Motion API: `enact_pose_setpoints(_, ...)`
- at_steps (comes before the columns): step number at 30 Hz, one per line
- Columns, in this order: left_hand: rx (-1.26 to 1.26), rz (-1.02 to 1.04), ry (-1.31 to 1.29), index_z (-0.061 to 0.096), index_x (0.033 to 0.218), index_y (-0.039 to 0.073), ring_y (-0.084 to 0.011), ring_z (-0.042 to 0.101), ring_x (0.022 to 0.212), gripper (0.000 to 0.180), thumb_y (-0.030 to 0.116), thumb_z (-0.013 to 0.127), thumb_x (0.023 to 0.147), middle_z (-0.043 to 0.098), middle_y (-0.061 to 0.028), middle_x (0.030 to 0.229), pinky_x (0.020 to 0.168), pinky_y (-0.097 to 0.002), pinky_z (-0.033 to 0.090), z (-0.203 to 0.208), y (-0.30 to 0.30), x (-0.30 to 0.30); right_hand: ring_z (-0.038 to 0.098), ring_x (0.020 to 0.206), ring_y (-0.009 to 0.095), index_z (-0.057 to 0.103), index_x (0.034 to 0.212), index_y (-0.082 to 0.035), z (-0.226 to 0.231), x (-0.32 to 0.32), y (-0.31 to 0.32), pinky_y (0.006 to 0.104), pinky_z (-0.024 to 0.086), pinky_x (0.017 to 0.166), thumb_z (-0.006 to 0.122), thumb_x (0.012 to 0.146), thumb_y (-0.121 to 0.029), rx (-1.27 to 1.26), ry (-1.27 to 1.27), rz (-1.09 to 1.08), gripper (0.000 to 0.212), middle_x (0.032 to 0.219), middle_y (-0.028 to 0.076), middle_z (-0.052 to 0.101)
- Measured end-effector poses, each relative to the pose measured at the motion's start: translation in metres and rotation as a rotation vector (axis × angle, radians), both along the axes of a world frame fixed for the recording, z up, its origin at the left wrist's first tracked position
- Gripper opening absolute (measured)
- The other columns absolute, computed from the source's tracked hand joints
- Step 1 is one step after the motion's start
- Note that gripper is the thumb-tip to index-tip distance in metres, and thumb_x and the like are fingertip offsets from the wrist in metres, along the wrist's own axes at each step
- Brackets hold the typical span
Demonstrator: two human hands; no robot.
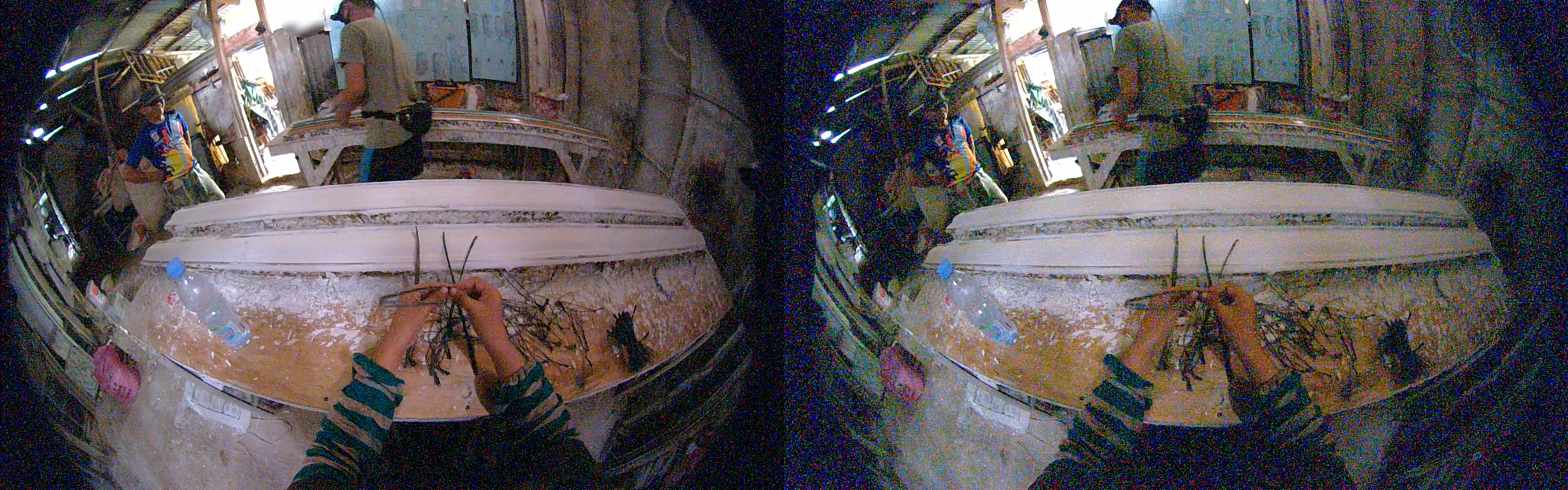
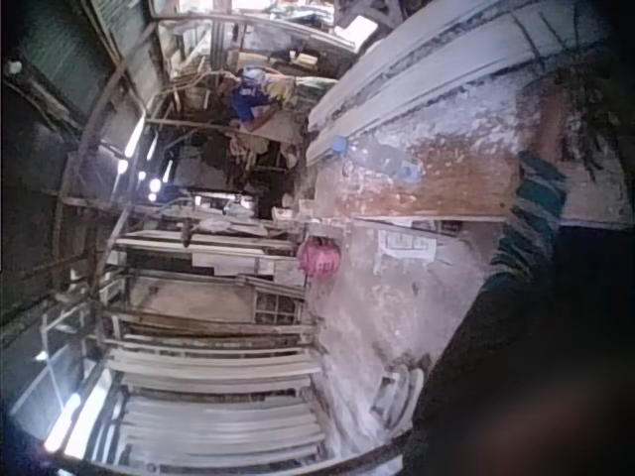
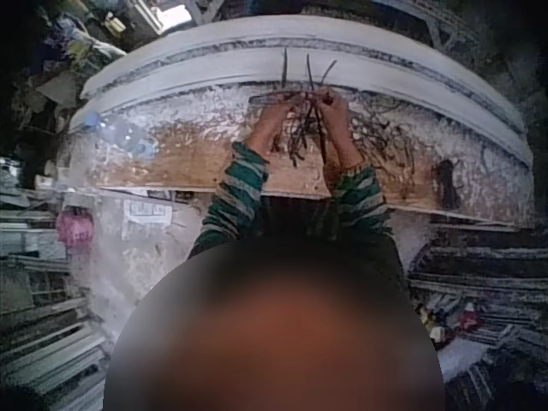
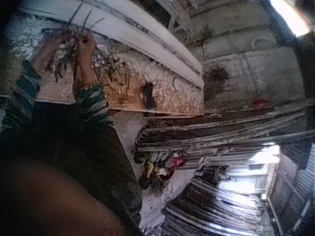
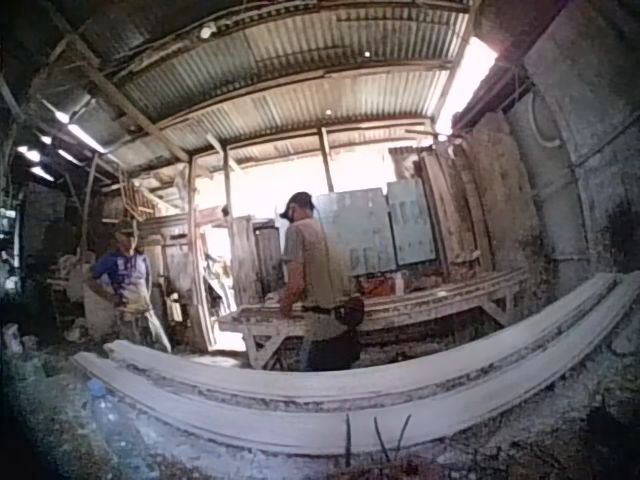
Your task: The person repeatedly picks up, separates, and organizes black cable ties on a workbench. They handle the ties one at a time, occasionally grouping them, while another person works on a boat hull in the background.
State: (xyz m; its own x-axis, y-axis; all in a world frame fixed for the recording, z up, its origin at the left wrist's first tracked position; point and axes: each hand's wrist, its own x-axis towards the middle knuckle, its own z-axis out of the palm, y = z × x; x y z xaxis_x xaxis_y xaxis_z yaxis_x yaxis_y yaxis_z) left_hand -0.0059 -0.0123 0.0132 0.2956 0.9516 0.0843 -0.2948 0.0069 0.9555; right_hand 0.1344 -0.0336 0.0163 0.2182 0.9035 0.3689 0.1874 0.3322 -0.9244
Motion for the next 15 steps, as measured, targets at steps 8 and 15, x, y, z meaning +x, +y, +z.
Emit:
enact_pose_setpoints(8, -0.029, 0.004, 0.138, 0.061, 0.088, 0.007, -0.0083, 0.052, 0.066, 0.026, 0.031, 0.061, 0.077, 0.059, -0.0002, 0.077, 0.056, -0.0220, 0.042, 0.001, 0.003, 0.000, 0.045, 0.056, 0.006, 0.057, 0.069, -0.003, 0.010, -0.001, -0.007, 0.0214, 0.037, 0.051, 0.063, 0.074, -0.014, -0.043, -0.076, 0.011, 0.013, 0.060, -0.001, 0.053)
enact_pose_setpoints(15, 0.053, 0.220, 0.145, 0.060, 0.090, 0.005, -0.0068, 0.048, 0.062, 0.024, 0.026, 0.055, 0.081, 0.058, -0.0016, 0.076, 0.054, -0.0199, 0.038, 0.002, 0.013, -0.008, 0.046, 0.058, 0.006, 0.056, 0.069, -0.005, 0.000, -0.001, -0.001, 0.0214, 0.038, 0.054, 0.063, 0.074, -0.014, 0.006, -0.057, 0.107, 0.013, 0.062, -0.001, 0.053)
